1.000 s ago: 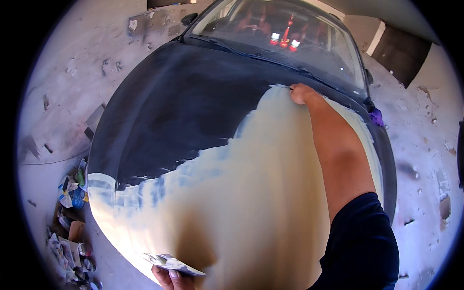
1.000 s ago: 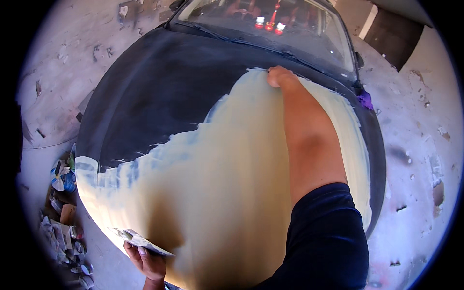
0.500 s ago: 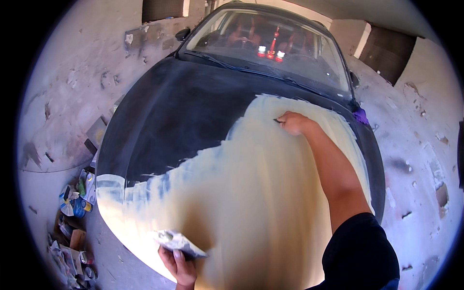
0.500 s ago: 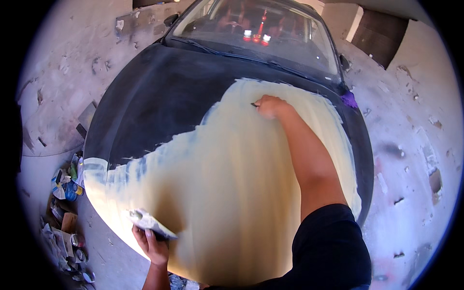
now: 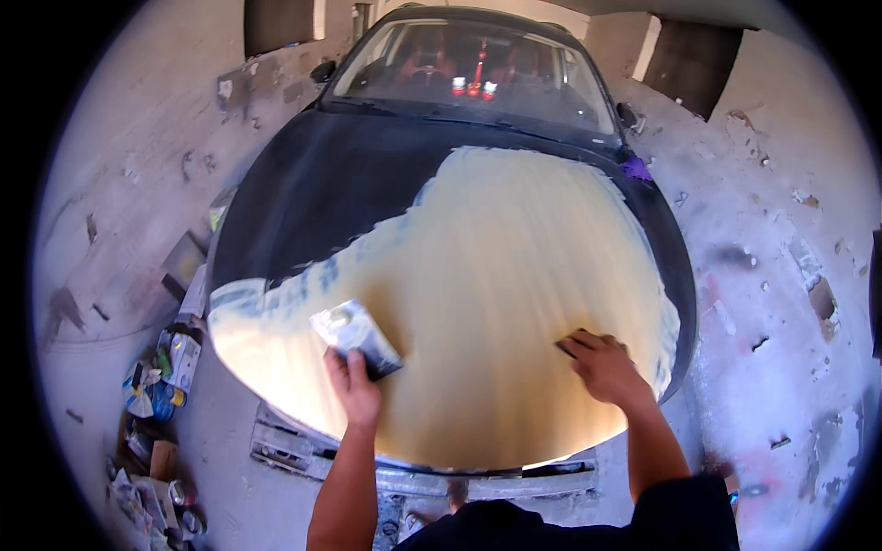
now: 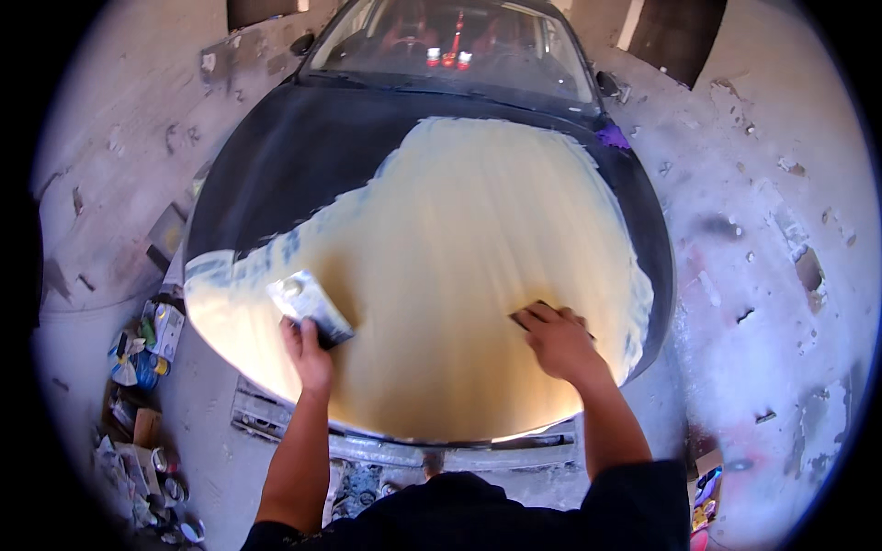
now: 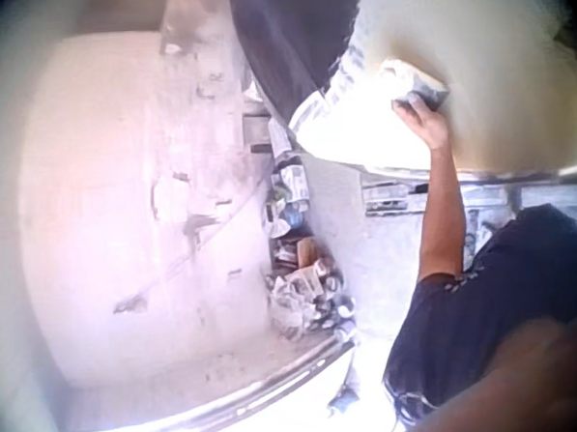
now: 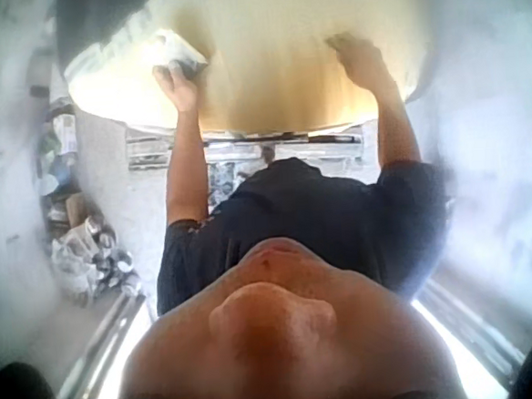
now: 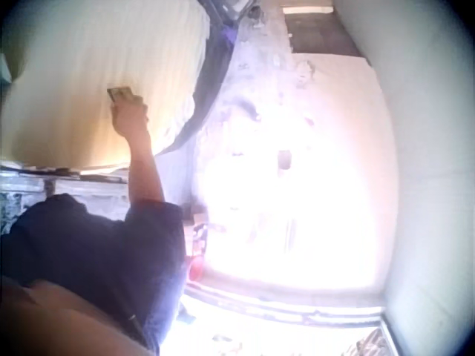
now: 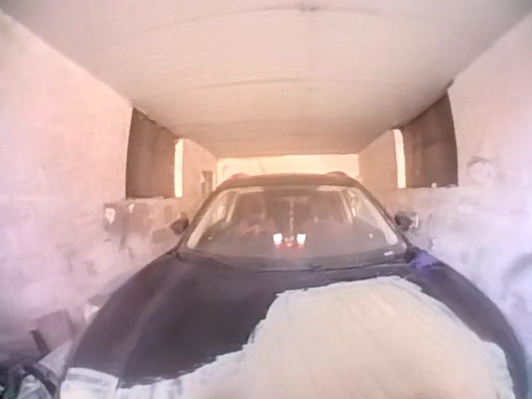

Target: The person applies a thick beige body filler to the hood of a car using two metal spreaders. They repeatedly scoop filler from one spreader and smooth it across the hood surface, working from the center toward the edges and around the headlight area.

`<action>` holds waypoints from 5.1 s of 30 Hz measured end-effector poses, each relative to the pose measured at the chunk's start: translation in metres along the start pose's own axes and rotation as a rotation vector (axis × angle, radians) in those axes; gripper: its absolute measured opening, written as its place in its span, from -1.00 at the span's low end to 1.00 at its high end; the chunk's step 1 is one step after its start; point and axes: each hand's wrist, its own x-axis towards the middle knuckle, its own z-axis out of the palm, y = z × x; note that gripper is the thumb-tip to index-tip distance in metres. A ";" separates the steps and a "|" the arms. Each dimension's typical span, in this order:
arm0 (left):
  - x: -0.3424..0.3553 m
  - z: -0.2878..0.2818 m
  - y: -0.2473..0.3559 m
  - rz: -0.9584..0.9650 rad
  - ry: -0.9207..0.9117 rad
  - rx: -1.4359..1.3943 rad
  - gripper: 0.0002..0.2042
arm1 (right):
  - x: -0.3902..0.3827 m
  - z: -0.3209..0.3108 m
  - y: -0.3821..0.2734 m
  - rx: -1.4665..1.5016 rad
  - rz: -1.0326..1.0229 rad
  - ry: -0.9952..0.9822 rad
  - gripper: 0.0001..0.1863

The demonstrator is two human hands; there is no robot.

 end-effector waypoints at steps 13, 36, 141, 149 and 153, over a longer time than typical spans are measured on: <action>-0.175 0.011 0.081 -0.439 -0.417 -0.376 -0.69 | -0.142 0.047 -0.143 0.978 -0.176 0.368 -0.60; -0.295 0.043 0.133 -0.984 -0.570 -0.501 -0.67 | -0.290 0.090 -0.063 2.042 0.041 -0.215 -0.55; 0.154 -0.098 -0.003 0.283 -0.960 0.253 -0.75 | -0.095 0.220 -0.409 0.163 0.911 0.689 -0.51; 0.140 -0.096 0.003 0.316 -0.920 0.247 -0.75 | -0.093 0.234 -0.388 0.089 0.885 0.677 -0.52; 0.137 -0.095 0.007 0.281 -0.935 0.238 -0.75 | -0.092 0.233 -0.385 0.098 0.892 0.617 -0.47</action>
